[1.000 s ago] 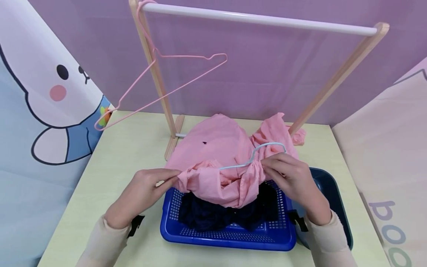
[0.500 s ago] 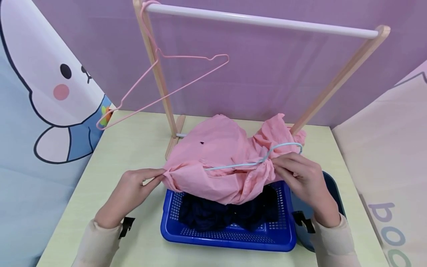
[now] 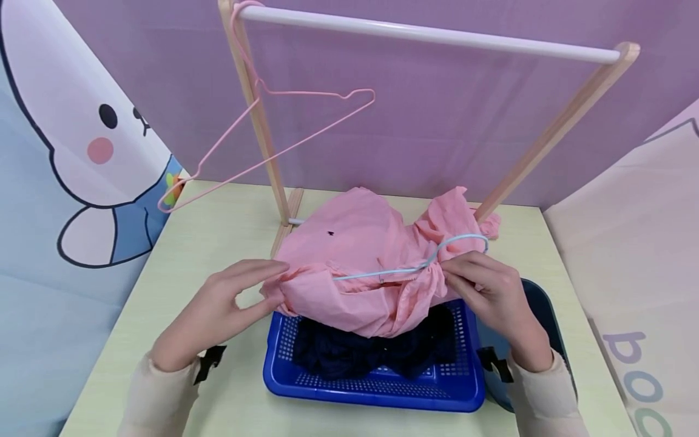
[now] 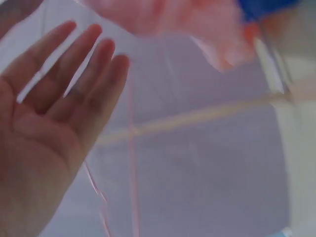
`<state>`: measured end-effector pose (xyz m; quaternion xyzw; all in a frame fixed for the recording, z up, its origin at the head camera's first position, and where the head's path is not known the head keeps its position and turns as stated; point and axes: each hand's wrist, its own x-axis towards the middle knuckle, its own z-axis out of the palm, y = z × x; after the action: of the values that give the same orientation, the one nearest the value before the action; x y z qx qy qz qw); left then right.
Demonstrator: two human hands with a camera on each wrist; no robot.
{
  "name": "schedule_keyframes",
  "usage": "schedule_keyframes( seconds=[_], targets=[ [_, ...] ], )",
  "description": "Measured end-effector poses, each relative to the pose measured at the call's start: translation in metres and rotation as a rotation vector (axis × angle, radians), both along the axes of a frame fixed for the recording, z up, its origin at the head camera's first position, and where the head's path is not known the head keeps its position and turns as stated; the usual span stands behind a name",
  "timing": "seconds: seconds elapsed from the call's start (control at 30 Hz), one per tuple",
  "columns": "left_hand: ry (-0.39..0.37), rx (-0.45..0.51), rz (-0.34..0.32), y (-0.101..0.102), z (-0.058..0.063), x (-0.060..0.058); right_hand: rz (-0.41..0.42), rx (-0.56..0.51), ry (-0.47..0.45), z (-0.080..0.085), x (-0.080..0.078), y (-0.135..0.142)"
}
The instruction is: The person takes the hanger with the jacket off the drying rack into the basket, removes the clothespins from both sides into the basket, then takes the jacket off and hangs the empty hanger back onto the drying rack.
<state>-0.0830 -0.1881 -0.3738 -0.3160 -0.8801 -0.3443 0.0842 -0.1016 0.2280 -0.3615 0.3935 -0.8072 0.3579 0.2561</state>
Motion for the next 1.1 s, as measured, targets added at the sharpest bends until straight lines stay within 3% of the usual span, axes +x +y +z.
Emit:
schedule_keyframes(
  seconds=[0.1, 0.27, 0.77, 1.1],
  targets=[
    [0.083, 0.035, -0.053, 0.017, 0.008, -0.004, 0.008, -0.009, 0.008, -0.001, -0.001, -0.003],
    [0.168, 0.025, -0.133, 0.035, 0.007, -0.013, 0.012, 0.005, 0.007, -0.001, -0.003, -0.004],
    [0.175, 0.014, 0.0, 0.011, -0.003, -0.006, -0.029, -0.042, -0.001, 0.01, 0.0, 0.01],
    [0.162, -0.001, 0.016, 0.005, -0.01, -0.007, -0.034, -0.086, -0.044, 0.023, 0.009, 0.007]
  ],
)
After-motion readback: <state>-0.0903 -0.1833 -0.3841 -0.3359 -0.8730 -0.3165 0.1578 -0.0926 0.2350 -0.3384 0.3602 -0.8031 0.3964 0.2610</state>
